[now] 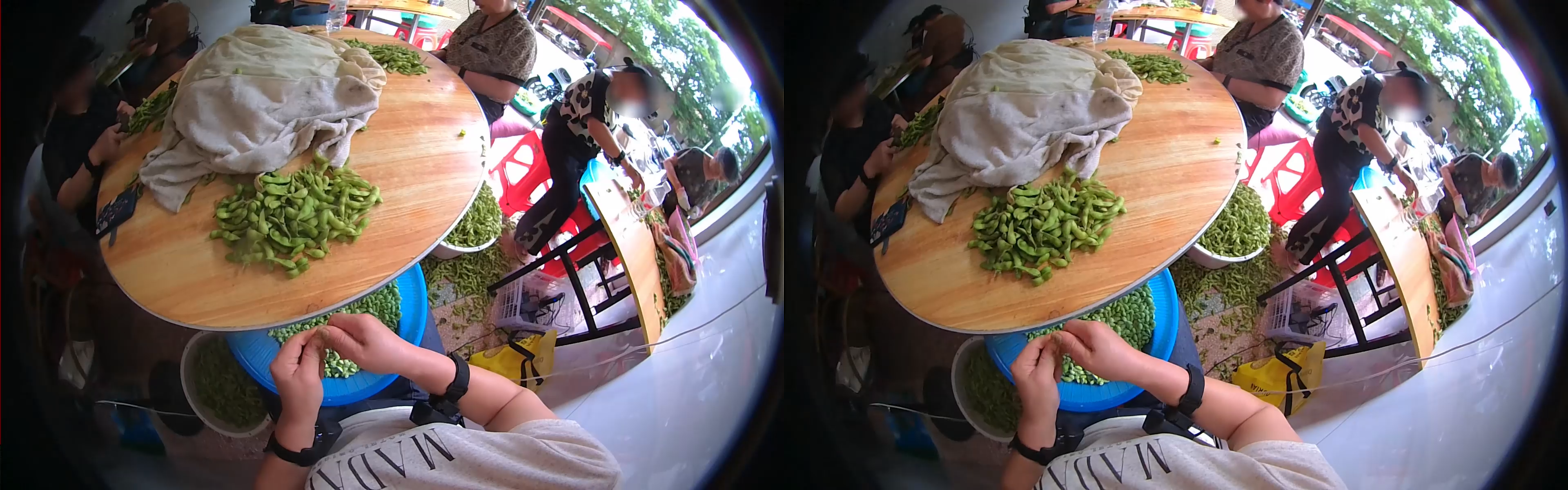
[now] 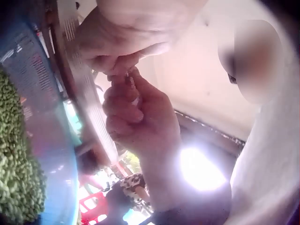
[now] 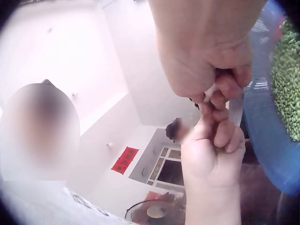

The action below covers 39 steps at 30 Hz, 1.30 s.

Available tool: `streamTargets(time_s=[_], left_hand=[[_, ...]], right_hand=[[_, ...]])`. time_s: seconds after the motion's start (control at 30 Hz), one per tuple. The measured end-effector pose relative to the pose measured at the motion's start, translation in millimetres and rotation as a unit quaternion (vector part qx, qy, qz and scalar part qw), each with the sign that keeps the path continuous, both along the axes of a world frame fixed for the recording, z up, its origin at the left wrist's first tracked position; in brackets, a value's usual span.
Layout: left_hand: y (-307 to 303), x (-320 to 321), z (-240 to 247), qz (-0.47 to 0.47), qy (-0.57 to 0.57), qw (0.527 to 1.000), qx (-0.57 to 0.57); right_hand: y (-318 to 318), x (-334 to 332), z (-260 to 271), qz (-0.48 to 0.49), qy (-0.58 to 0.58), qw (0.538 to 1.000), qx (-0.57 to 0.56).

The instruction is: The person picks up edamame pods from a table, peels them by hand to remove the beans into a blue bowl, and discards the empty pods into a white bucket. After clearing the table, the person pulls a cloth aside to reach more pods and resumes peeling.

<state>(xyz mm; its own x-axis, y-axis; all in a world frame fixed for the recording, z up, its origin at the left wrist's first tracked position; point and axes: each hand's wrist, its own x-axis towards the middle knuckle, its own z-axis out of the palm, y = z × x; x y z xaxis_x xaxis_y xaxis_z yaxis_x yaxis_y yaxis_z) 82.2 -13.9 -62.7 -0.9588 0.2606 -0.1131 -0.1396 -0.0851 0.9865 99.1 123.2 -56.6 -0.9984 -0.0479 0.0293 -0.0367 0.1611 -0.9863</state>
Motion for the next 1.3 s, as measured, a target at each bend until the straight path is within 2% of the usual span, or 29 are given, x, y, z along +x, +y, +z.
streamTargets(time_s=[0.1, 0.2, 0.3, 0.33, 0.4, 0.5, 0.6, 0.67, 0.77, 0.8, 0.87, 0.9, 0.93, 0.97, 1.0, 1.03, 1.07, 1.1, 1.13, 1.2, 1.23, 1.3], left_hand=[[1, -4, 2, -0.001, -0.078, 0.994, 0.073], [-2, -10, 0, 0.020, -0.197, 0.967, 0.157], [-10, -9, -4, -0.025, -0.186, 0.976, 0.112], [-13, -7, -9, -0.035, -0.154, 0.986, 0.061], [-16, 0, -7, -0.024, -0.032, 0.998, -0.043], [-19, 6, 0, -0.028, 0.010, 0.998, -0.053], [-25, 8, -4, -0.021, 0.004, 0.999, -0.049], [-27, 10, -3, -0.032, 0.072, 0.992, -0.098], [-27, 11, -5, -0.023, 0.152, 0.980, -0.124], [-29, 11, -6, -0.009, 0.161, 0.977, -0.139], [-37, 8, -7, 0.018, 0.177, 0.970, -0.168], [-50, 5, -10, 0.047, 0.129, 0.976, -0.168], [-66, 1, -15, 0.080, 0.090, 0.974, -0.192], [-84, -6, -27, 0.112, 0.084, 0.965, -0.221], [-102, -14, -36, 0.130, 0.080, 0.940, -0.304], [-121, -22, -44, 0.117, 0.128, 0.904, -0.392], [-131, -26, -39, 0.091, 0.126, 0.854, -0.497], [-138, -27, -44, 0.096, 0.132, 0.814, -0.558], [-142, -28, -47, 0.102, 0.139, 0.769, -0.615], [-139, -34, -38, 0.111, 0.134, 0.838, -0.517], [-137, -37, -30, 0.114, 0.130, 0.868, -0.466], [-117, -41, -18, 0.090, 0.210, 0.901, -0.369]], right_hand=[[-2, 2, -11, -0.014, 0.016, 0.998, 0.054], [-1, 6, -10, -0.006, 0.066, 0.989, 0.135], [5, 10, -1, 0.050, 0.067, 0.984, 0.156], [8, 9, -12, 0.053, 0.056, 0.984, 0.162], [14, 7, 1, 0.014, -0.018, 0.993, 0.112], [7, 5, -1, 0.045, -0.038, 0.995, 0.081], [2, -1, -7, 0.076, -0.085, 0.993, 0.016], [1, -5, -10, 0.106, -0.150, 0.982, -0.048], [-1, -10, -11, 0.128, -0.162, 0.978, -0.030], [-1, -12, -11, 0.139, -0.162, 0.977, -0.019], [3, -12, -6, 0.125, -0.008, 0.987, 0.101], [7, -12, -1, 0.118, 0.070, 0.977, 0.161], [11, -13, 10, 0.100, 0.060, 0.978, 0.174], [17, -14, 25, 0.081, 0.048, 0.978, 0.187], [20, -17, 33, 0.062, 0.035, 0.977, 0.199], [24, -27, 35, 0.029, 0.070, 0.967, 0.245], [27, -40, 36, -0.003, 0.105, 0.951, 0.290], [24, -51, 37, -0.058, 0.097, 0.954, 0.276], [25, -63, 34, -0.049, 0.105, 0.943, 0.311], [26, -82, 20, -0.032, 0.121, 0.916, 0.380], [26, -86, 13, -0.036, 0.115, 0.923, 0.365], [29, -91, 13, -0.036, 0.138, 0.938, 0.317]])
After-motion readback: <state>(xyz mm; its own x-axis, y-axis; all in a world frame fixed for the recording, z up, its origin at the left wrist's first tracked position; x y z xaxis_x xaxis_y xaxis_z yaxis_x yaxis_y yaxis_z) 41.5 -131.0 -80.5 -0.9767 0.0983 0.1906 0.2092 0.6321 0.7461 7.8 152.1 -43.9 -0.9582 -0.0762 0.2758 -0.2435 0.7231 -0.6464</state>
